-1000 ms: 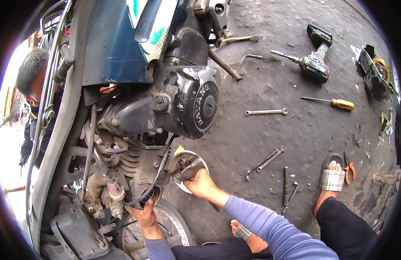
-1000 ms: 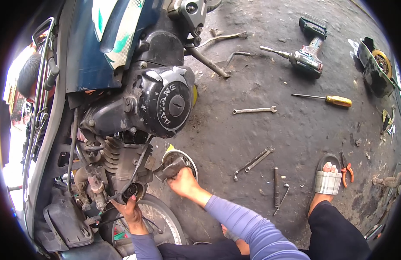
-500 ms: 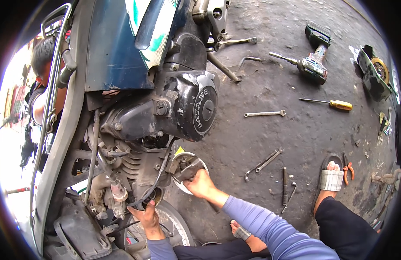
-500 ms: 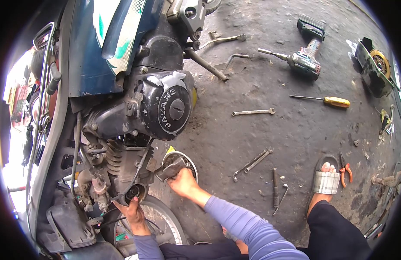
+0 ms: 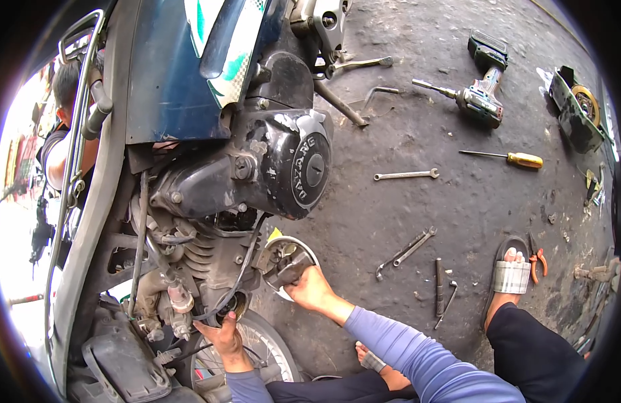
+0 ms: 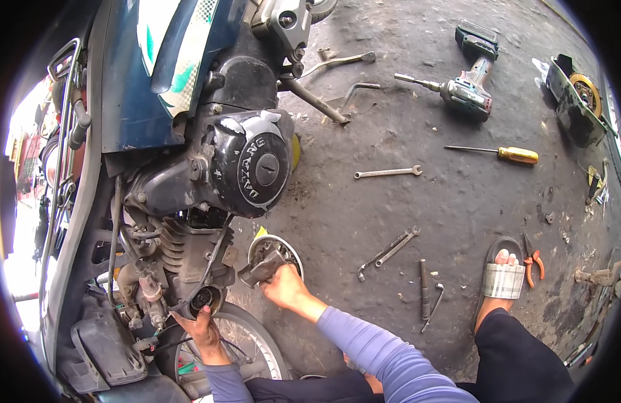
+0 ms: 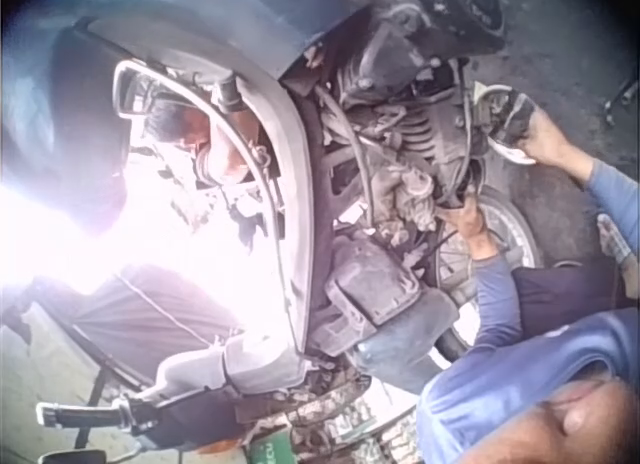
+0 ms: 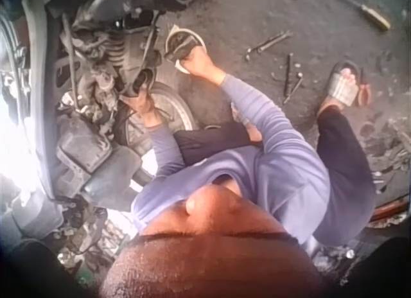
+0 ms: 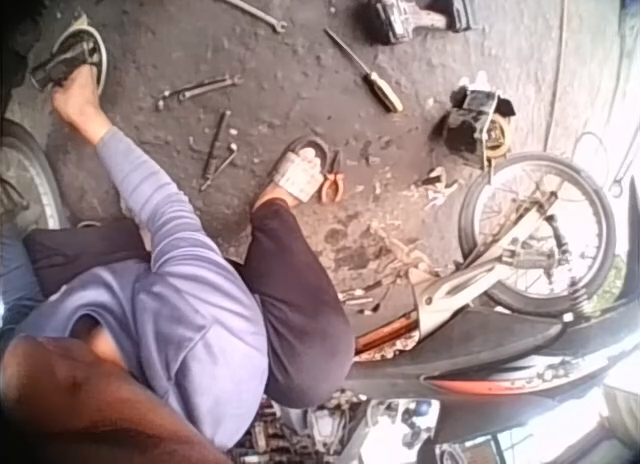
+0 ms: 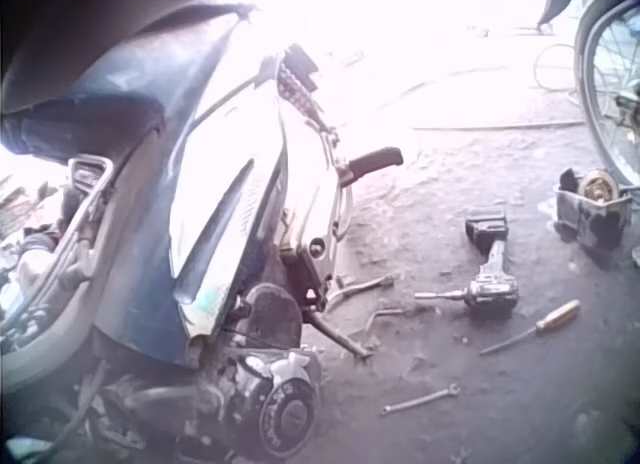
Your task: Disassembling and inspecting parts of a motorcycle engine in a service bay.
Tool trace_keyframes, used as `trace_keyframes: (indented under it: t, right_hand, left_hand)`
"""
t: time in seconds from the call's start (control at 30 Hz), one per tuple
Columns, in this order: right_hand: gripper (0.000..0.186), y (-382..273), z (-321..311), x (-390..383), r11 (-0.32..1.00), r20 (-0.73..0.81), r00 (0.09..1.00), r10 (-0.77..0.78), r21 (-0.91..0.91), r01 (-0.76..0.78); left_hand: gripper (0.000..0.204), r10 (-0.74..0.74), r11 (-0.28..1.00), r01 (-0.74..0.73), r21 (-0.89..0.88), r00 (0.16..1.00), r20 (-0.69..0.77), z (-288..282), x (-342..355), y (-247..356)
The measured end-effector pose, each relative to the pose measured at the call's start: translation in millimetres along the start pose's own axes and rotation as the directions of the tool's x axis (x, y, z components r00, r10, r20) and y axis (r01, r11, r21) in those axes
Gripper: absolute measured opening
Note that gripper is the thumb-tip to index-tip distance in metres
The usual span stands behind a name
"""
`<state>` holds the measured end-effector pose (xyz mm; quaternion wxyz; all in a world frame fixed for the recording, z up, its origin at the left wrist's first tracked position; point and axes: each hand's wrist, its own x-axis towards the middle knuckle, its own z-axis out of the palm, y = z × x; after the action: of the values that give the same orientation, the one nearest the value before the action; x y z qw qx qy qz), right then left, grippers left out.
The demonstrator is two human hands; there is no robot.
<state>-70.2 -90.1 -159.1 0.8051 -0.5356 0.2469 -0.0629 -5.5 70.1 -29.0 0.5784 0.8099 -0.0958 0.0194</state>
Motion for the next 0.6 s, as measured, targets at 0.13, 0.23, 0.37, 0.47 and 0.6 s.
trace_keyframes:
  t: [0.13,0.23,0.37,0.47,0.6]
  right_hand:
    - [0.024,-12,2,3,0.945,-0.11,0.971,0.213,0.277,-0.176]
    - [0.027,-13,1,-1,0.996,0.004,0.996,0.085,0.032,-0.085]
    - [0.019,-18,-1,3,0.977,-0.148,0.985,0.084,0.209,-0.052]
    - [0.019,-16,-4,3,0.991,-0.062,0.992,0.107,0.081,-0.102]
    - [0.023,-19,-5,5,0.972,-0.082,0.99,0.116,0.216,-0.096]
  left_hand:
    - [0.089,0.159,0.971,-0.174,0.166,0.982,0.1,-14,4,-11]
    - [0.085,0.041,0.998,-0.042,0.039,0.999,0.033,0,-2,5]
    - [0.086,0.216,0.943,-0.241,0.23,0.968,0.129,-21,6,-15]
    - [0.09,0.03,0.996,-0.02,-0.087,0.993,0.111,-8,6,4]
    - [0.091,0.036,0.999,-0.036,-0.014,0.999,0.018,-24,7,-13]
